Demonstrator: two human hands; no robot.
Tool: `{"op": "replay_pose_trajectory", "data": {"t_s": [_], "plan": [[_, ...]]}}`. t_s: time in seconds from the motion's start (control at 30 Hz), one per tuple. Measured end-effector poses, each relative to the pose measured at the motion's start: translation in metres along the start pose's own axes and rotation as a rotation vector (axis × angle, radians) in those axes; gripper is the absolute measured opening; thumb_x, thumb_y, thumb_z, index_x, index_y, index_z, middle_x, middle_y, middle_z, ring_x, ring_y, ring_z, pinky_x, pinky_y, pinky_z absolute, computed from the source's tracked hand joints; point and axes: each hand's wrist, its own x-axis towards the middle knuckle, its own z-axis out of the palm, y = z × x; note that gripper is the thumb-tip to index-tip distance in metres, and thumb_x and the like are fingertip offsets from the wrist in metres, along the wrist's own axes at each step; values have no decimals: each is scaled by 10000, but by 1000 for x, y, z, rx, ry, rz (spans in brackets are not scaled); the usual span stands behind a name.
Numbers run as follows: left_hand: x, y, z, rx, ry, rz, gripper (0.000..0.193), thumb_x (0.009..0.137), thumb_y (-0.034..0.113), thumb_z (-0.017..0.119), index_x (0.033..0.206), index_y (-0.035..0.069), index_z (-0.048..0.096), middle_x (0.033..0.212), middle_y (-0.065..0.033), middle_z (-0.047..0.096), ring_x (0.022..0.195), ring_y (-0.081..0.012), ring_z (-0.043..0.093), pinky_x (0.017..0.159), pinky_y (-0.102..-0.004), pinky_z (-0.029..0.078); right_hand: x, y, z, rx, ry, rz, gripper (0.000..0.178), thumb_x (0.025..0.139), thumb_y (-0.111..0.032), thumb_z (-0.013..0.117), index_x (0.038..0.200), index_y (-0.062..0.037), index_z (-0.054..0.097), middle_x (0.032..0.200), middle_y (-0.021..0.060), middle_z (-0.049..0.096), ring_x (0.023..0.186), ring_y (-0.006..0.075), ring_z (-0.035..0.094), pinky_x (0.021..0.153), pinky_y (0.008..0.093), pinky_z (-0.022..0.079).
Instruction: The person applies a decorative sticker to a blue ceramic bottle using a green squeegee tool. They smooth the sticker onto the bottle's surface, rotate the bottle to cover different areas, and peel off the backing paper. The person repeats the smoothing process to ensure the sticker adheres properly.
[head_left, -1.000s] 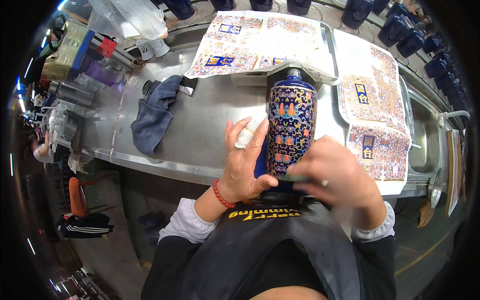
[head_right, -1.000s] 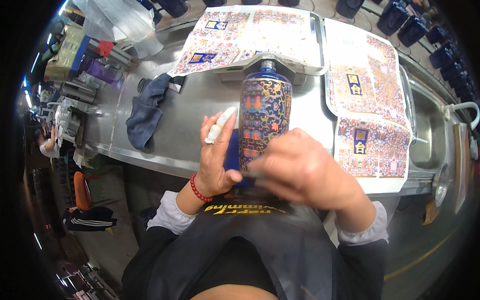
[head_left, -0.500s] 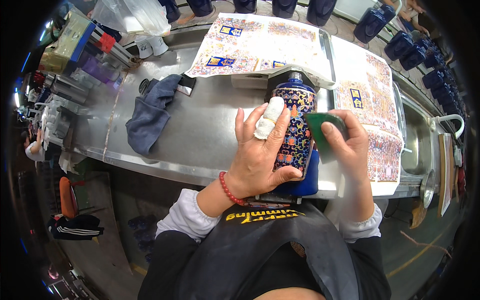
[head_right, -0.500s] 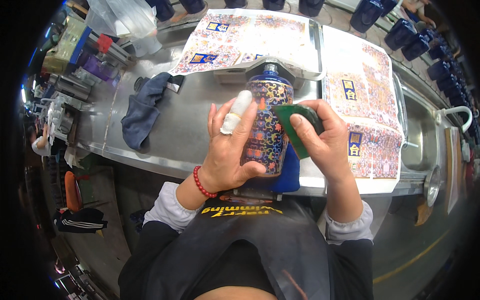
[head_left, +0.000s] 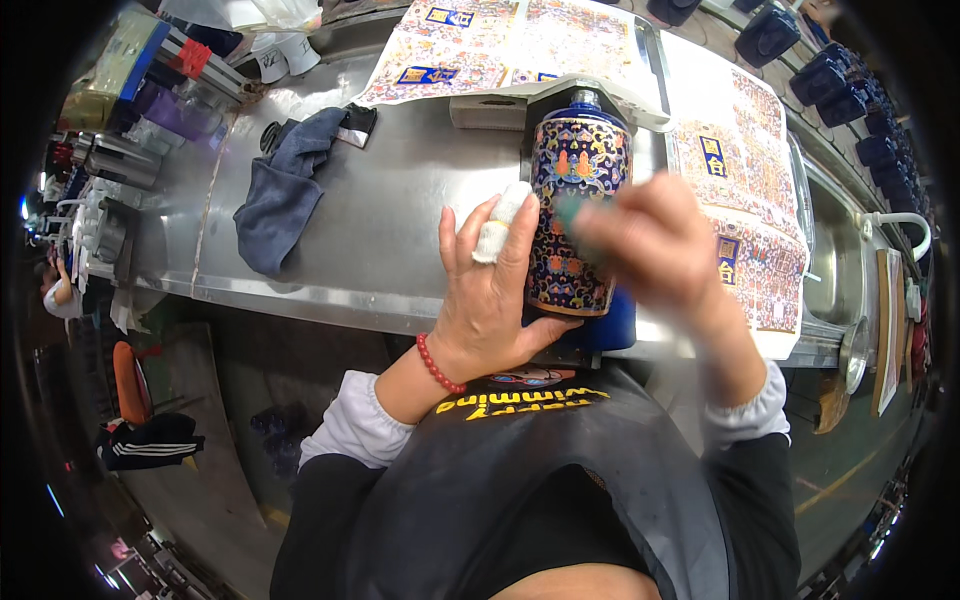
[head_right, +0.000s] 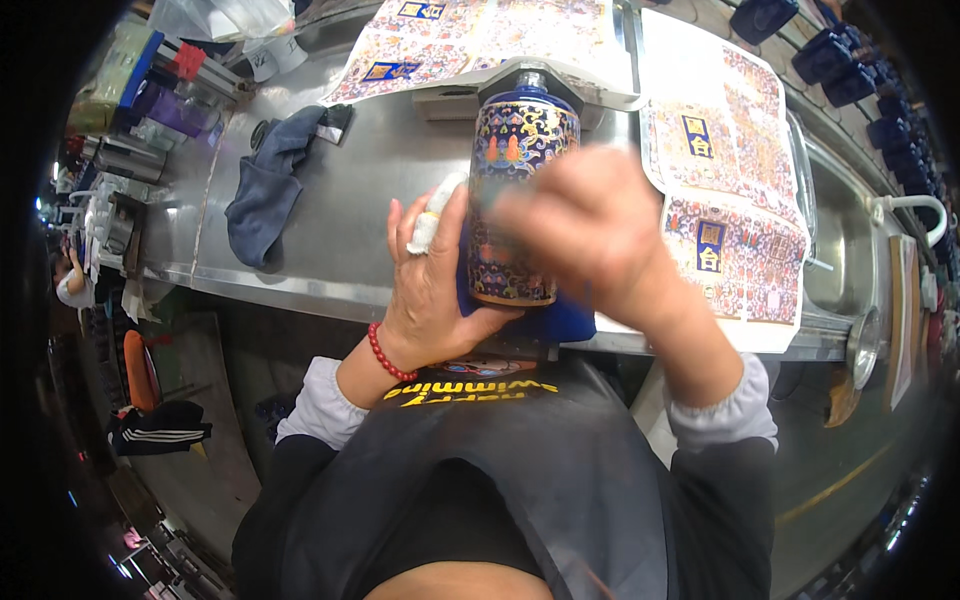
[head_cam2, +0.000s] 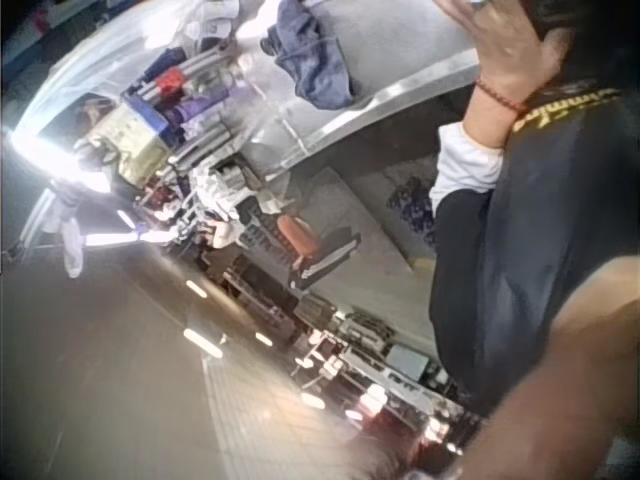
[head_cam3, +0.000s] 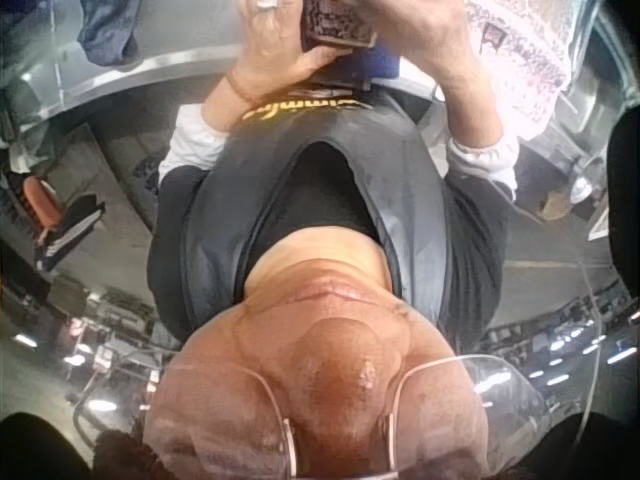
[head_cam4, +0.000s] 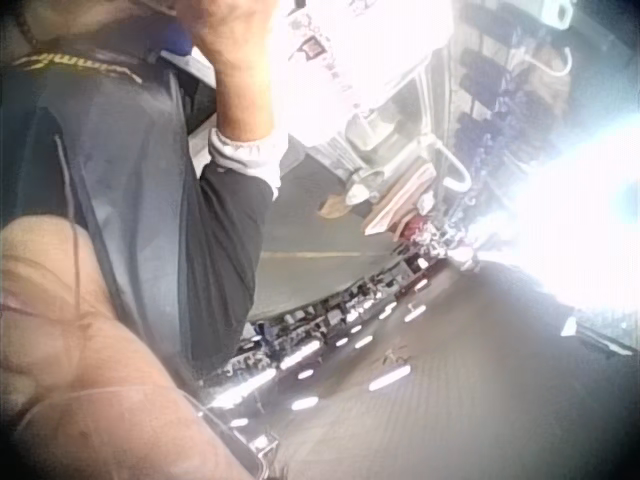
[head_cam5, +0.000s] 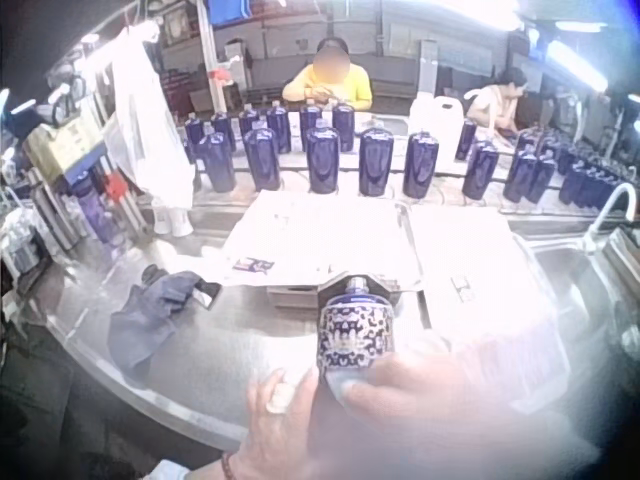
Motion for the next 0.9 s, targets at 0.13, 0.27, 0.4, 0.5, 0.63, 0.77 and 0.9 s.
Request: {"op": "replay_pose_trajectory", "data": {"t_s": [0.13,0.27,0.4,0.5,0.63,0.77,0.9], "plan": [[-1,-4,0,90,8,28,1068,758,617,768,1545,9,378,1408,-124,555,1388,-383,342,1144,-714,83,-21,-12,-5,701,-114,144,280,726,-49,796,998,-79,733,863,75,631,850,267,632,784,396,513],[0,-6,5,92,13,25,1113,749,721,693,1542,3,385,1413,-131,554,1374,-392,363,1148,-716,78,-34,-9,-4,82,-29,112,361,680,-24,781,1035,-68,732,855,79,621,781,262,608,690,390,503],[-3,-4,4,94,3,34,1075,811,713,655,1551,-9,358,1411,-143,553,1384,-396,347,1144,-721,99,-54,-15,-13,665,-187,172,294,724,16,768,1007,-50,723,880,69,662,786,250,627,684,365,504],[-4,2,-1,67,51,48,1014,849,719,613,1539,9,395,1433,-138,529,1393,-395,323,1139,-729,96,-69,-10,-11,461,102,596,165,841,0,755,998,-1,703,853,61,667,759,151,625,638,269,483],[-6,17,-3,292,59,238,743,883,758,542,1403,233,624,1442,-115,529,1435,-392,247,1202,-638,26,-87,-11,-2,582,223,735,159,908,-83,760,1001,22,685,831,40,633,730,94,573,637,244,445],[-5,21,-4,300,71,83,722,897,749,532,1371,220,659,1488,-151,453,1445,-407,222,1206,-629,4,-93,-17,5,531,199,795,144,908,-76,754,994,19,687,819,42,622,717,98,566,634,241,439],[-4,20,-5,292,120,79,675,921,708,515,1340,207,683,1493,-183,442,1427,-402,239,1173,-688,-6,-88,-18,5,583,233,819,135,907,-71,750,986,19,689,817,45,622,709,101,565,628,242,437]]}}
